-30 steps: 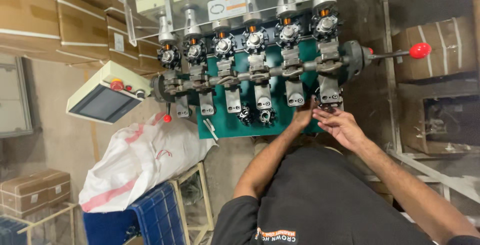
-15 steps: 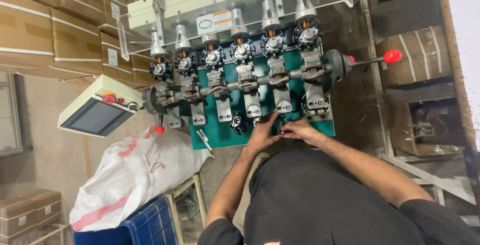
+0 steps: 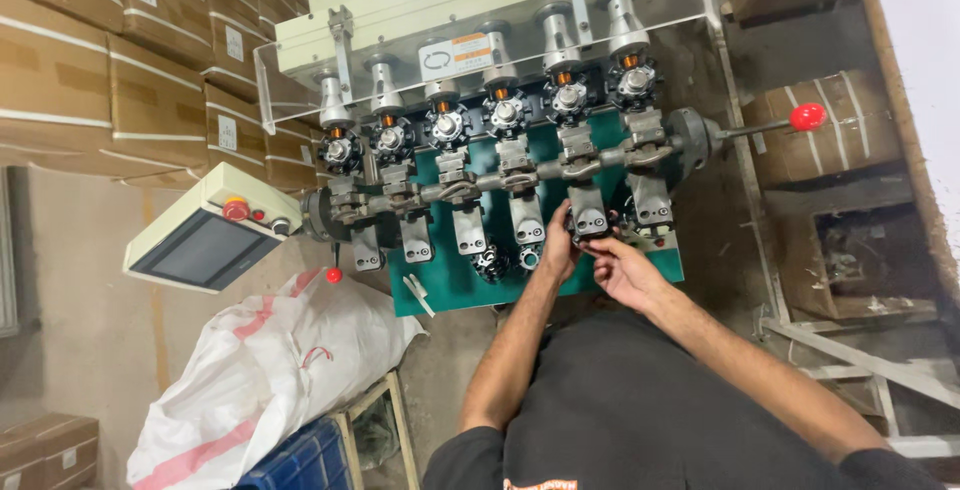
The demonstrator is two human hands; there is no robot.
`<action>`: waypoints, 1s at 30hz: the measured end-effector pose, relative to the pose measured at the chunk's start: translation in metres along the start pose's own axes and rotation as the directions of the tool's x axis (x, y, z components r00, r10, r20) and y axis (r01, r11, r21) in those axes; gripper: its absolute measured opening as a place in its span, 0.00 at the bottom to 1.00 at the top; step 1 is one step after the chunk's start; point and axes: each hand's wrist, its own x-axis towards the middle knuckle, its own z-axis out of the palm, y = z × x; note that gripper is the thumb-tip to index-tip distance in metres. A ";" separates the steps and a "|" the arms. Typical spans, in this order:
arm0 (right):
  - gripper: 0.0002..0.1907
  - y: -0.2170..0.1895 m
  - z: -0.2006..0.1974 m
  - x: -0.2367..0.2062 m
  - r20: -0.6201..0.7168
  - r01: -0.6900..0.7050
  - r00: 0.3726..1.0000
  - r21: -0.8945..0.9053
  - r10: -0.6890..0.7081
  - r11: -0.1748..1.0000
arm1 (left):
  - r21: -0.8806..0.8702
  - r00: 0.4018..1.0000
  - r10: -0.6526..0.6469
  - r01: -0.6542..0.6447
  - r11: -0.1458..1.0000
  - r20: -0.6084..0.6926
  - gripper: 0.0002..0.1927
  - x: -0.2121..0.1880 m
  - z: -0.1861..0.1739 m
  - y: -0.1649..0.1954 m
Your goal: The person stands at an industrial multi-station machine, picks up black cylindrical wound components, turns and fits them by hand, and reaches into a blue bin to retrieve more parts. They also handle a roll of tape and small white strips on the machine table while working with the components.
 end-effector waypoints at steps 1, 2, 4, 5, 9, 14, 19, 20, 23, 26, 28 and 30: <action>0.09 0.002 0.001 0.001 -0.001 0.013 1.000 -0.019 -0.013 1.000 | -0.020 1.000 0.001 -0.001 1.000 0.011 0.35 0.000 -0.003 0.000; 0.09 0.002 0.000 0.001 0.040 0.056 0.998 -0.104 -0.052 0.993 | -0.052 1.000 -0.020 0.020 0.998 0.012 0.35 -0.001 -0.006 -0.001; 0.11 0.004 -0.007 -0.001 0.129 0.102 0.989 -0.260 -0.071 0.960 | -0.138 0.998 -0.059 0.055 0.989 -0.026 0.36 -0.009 -0.017 -0.003; 0.12 0.005 -0.011 -0.001 0.074 0.035 0.997 -0.370 -0.008 0.928 | 0.572 0.986 0.057 0.042 0.820 -0.154 0.32 -0.021 -0.027 -0.001; 0.15 0.010 -0.020 0.001 -0.016 -0.080 0.996 -0.620 0.089 0.780 | 0.789 0.855 0.481 0.426 -0.443 -0.192 0.29 -0.072 -0.066 0.044; 0.14 0.029 0.011 0.028 -0.046 -0.202 0.975 -0.591 0.218 0.780 | 0.858 0.712 0.649 0.483 -0.173 -0.270 0.27 -0.102 -0.086 0.077; 0.12 0.040 0.038 0.045 0.090 -0.348 0.923 -0.218 0.374 0.912 | 0.411 0.761 0.425 -0.228 0.883 -0.490 0.21 -0.088 -0.078 0.037; 0.11 0.040 0.038 0.045 0.106 -0.314 0.935 -0.200 0.339 0.928 | 0.152 0.788 0.348 -0.316 0.937 -0.507 0.18 -0.086 -0.076 0.029; 0.06 0.043 0.038 0.043 0.078 -0.253 0.962 -0.114 0.263 0.961 | 0.003 0.770 0.442 -0.496 0.868 -0.460 0.13 -0.077 -0.067 0.016; 0.04 0.048 0.045 0.041 0.015 -0.235 0.972 -0.039 0.236 0.971 | 0.107 0.742 0.522 -0.531 0.840 -0.420 0.15 -0.064 -0.055 0.018; 0.04 0.050 0.052 0.039 0.007 -0.173 0.985 -0.027 0.174 0.984 | 0.112 0.727 0.522 -0.533 0.838 -0.447 0.19 -0.057 -0.046 0.023; 0.04 0.051 0.059 0.038 0.034 -0.054 0.998 -0.052 0.056 0.997 | 0.031 0.785 0.451 -0.485 0.874 -0.424 0.24 -0.054 -0.039 0.031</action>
